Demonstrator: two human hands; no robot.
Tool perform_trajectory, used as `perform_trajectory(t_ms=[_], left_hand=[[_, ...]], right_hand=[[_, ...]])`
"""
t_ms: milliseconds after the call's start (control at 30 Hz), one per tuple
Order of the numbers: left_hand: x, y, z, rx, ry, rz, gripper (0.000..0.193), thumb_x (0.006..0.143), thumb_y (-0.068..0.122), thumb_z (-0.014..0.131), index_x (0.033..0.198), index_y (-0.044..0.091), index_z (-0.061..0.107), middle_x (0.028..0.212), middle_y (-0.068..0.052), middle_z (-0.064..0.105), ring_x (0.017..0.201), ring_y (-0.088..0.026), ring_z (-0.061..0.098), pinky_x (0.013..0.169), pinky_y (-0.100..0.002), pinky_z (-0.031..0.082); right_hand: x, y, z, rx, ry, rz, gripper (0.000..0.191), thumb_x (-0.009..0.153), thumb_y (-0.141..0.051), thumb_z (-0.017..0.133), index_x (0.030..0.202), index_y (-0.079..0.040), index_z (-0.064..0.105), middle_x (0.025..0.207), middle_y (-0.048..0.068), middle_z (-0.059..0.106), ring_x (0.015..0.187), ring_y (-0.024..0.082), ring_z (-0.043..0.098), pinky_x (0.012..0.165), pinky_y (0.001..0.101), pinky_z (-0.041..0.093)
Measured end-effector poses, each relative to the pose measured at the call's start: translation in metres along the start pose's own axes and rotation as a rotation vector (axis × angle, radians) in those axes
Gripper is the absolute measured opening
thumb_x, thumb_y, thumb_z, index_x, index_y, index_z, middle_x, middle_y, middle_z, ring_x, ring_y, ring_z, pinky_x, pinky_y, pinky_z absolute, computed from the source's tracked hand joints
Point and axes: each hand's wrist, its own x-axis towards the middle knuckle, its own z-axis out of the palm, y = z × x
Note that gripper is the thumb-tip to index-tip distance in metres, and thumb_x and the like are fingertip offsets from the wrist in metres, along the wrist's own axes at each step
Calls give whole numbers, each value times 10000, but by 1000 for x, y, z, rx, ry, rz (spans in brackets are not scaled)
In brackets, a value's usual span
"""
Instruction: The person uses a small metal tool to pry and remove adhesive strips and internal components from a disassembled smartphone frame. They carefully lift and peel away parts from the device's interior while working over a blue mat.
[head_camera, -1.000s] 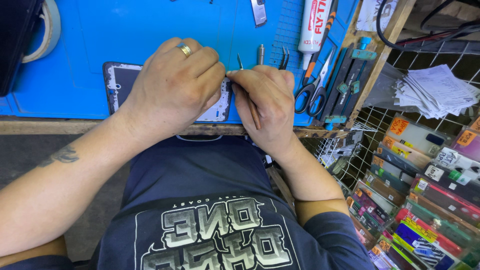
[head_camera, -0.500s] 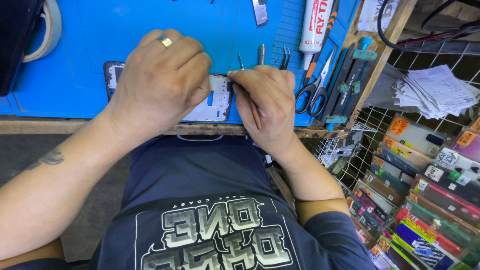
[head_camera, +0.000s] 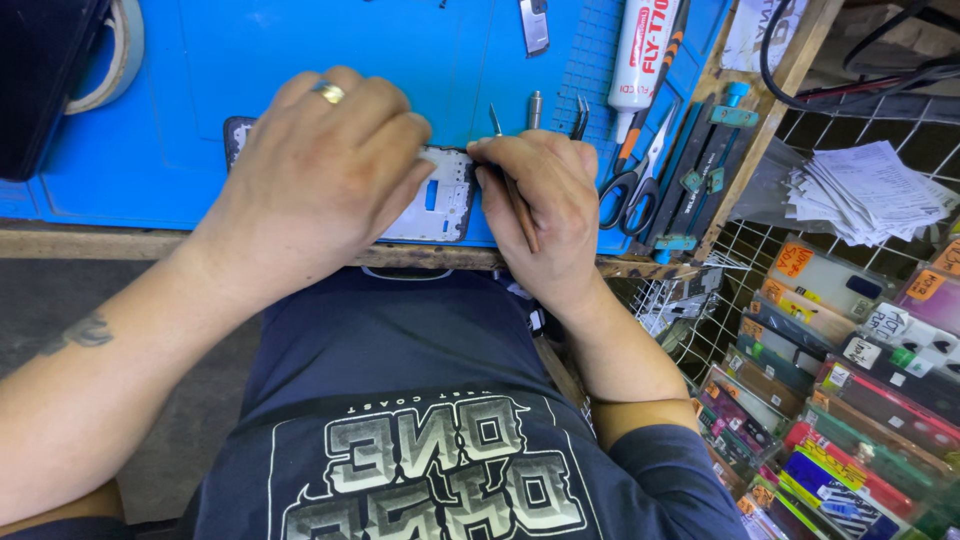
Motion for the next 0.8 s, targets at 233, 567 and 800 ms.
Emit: perform_trajectory(t_ms=[233, 567, 800], left_hand=[[12, -2, 9, 27, -67, 2, 143, 951, 137, 731, 952, 44, 622, 947, -107, 562, 928, -304, 571, 838, -429, 448], [6, -7, -3, 95, -30, -43, 128, 926, 54, 676, 1051, 28, 671, 1003, -93, 609, 922, -279, 580, 837, -409, 449], [9, -4, 12, 106, -83, 102, 92, 933, 154, 657, 981, 75, 650, 996, -59, 588, 1005, -249, 591, 866, -402, 449]], right_hand=[[-1, 3, 0, 59, 2, 21, 263, 939, 16, 767, 1172, -62, 675, 1080, 34, 721, 1038, 213, 663, 882, 331, 431], [-1, 6, 0, 120, 0, 58, 284, 946, 5, 769, 1198, -61, 656, 1130, 37, 733, 1055, 221, 670, 922, 325, 439], [-1, 5, 1, 97, 11, 58, 259, 950, 10, 768, 1178, -63, 667, 1107, 30, 737, 999, 202, 674, 898, 319, 436]])
